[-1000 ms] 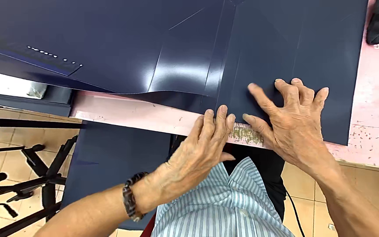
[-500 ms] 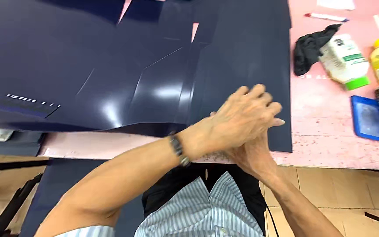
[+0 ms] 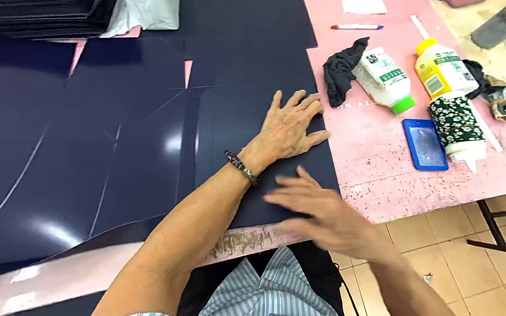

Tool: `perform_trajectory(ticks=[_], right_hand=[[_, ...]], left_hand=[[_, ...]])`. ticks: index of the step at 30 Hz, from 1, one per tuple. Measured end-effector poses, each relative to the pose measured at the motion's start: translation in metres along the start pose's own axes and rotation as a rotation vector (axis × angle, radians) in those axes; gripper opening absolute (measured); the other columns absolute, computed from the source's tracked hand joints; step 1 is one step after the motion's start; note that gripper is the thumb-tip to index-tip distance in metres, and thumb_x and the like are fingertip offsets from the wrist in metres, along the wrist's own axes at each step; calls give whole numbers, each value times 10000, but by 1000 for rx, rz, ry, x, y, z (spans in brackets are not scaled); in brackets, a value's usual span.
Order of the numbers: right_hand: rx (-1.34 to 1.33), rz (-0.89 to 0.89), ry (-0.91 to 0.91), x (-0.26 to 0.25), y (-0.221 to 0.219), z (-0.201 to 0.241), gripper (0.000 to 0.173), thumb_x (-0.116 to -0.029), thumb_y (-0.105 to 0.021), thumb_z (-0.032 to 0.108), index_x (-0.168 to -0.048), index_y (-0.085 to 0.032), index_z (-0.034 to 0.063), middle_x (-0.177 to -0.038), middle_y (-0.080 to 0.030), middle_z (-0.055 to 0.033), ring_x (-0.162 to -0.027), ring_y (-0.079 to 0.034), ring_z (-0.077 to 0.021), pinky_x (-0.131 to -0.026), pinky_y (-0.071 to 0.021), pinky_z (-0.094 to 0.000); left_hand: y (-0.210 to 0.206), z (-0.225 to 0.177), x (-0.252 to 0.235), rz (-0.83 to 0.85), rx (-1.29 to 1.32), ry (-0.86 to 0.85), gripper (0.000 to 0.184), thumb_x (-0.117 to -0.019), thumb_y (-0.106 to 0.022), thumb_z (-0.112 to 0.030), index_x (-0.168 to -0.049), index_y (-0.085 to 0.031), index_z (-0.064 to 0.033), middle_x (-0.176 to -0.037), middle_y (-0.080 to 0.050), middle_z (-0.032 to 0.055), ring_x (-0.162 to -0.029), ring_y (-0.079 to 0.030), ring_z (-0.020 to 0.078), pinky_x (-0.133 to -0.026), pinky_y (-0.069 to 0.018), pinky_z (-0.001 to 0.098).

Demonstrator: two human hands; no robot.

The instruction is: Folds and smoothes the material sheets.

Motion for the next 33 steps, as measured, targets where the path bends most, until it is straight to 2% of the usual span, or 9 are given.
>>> perform_trajectory(ticks=[2,6,8,11,16,22,26,29,33], right_hand=[[236,-201,-147,18,54,-16,327,-1045,-553,292,-1182,-748,69,-1100,-760,-46,-1043,-715,-143,-935,-586,-353],[817,-348,-780,51,120,-81,630,-1063,-482,463,-1337,-564,-98,-1306,-561,-386,-1251,-491,-610,-978,-391,-750],[903,-313,-898,53,119,-94,711,-1054,-493,499,-1318,-542,-159,-1302,-533,-431,-1244,-471,-646,-961,-393,-755],[926,-226,-926,49,122,-89,531,-1082,-519,293,-1280,-532,-200,-1216,-567,-445,-1185,-531,-636,-924,-448,-716],[1133,-66,-874,44,123,-91,379,-1031,-483,2,-1333,-437,-224,-1045,-591,-434,-996,-609,-628,-720,-497,-683],[907,-312,-498,36,98,-32,302,-1036,-449,75,-1213,-552,-147,-865,-632,-316,-689,-659,-484,-578,-512,-590],[823,-217,-100,5,39,-32,167,-959,-568,-30,-1086,-662,-85,-971,-690,-249,-851,-703,-396,-706,-571,-471],[788,-155,-43,-18,41,-55,228,-949,-572,-48,-1142,-685,-87,-1066,-691,-279,-969,-690,-458,-782,-564,-521],[780,-190,-3,-67,55,-93,150,-965,-545,-52,-1017,-681,-86,-937,-664,-273,-889,-663,-466,-700,-527,-532]], left_hand=[[1,0,-1,10,-30,29,653,-953,-456,-680,-1358,-625,-196,-1594,-454,42,-1519,-324,358,-1117,-151,788],[1,2,-2,24,-73,83,723,-896,-430,-780,-1359,-605,-253,-1617,-391,129,-1509,-262,482,-1087,-144,816],[1,3,-3,20,-54,79,700,-920,-442,-742,-1370,-598,-229,-1605,-415,129,-1505,-285,470,-1097,-157,796],[0,6,-4,-31,-19,98,525,-1035,-438,-504,-1366,-586,-124,-1575,-469,99,-1494,-360,385,-1138,-205,725],[-2,5,-5,-66,1,168,455,-1069,-394,-322,-1392,-552,-44,-1566,-449,175,-1498,-373,331,-1186,-211,649],[5,1,-5,-10,-23,202,414,-1077,-367,-233,-1416,-561,-97,-1580,-465,97,-1519,-325,368,-1130,-123,777],[7,11,-2,-62,72,195,385,-1048,-388,-86,-1371,-595,-115,-1556,-503,72,-1490,-393,320,-1124,-181,745],[6,13,-1,-173,138,246,407,-1016,-415,-19,-1404,-535,-14,-1540,-486,182,-1440,-461,334,-1161,-246,660],[2,12,-2,-257,110,336,377,-992,-467,-38,-1335,-530,107,-1508,-421,334,-1393,-448,468,-1150,-345,548]])
Point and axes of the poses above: each hand's wrist, its own x-axis away from the middle knuckle, its own y-axis out of the back of the hand, z = x × y, the point moved 2 cm from there along -x, towards the middle knuckle
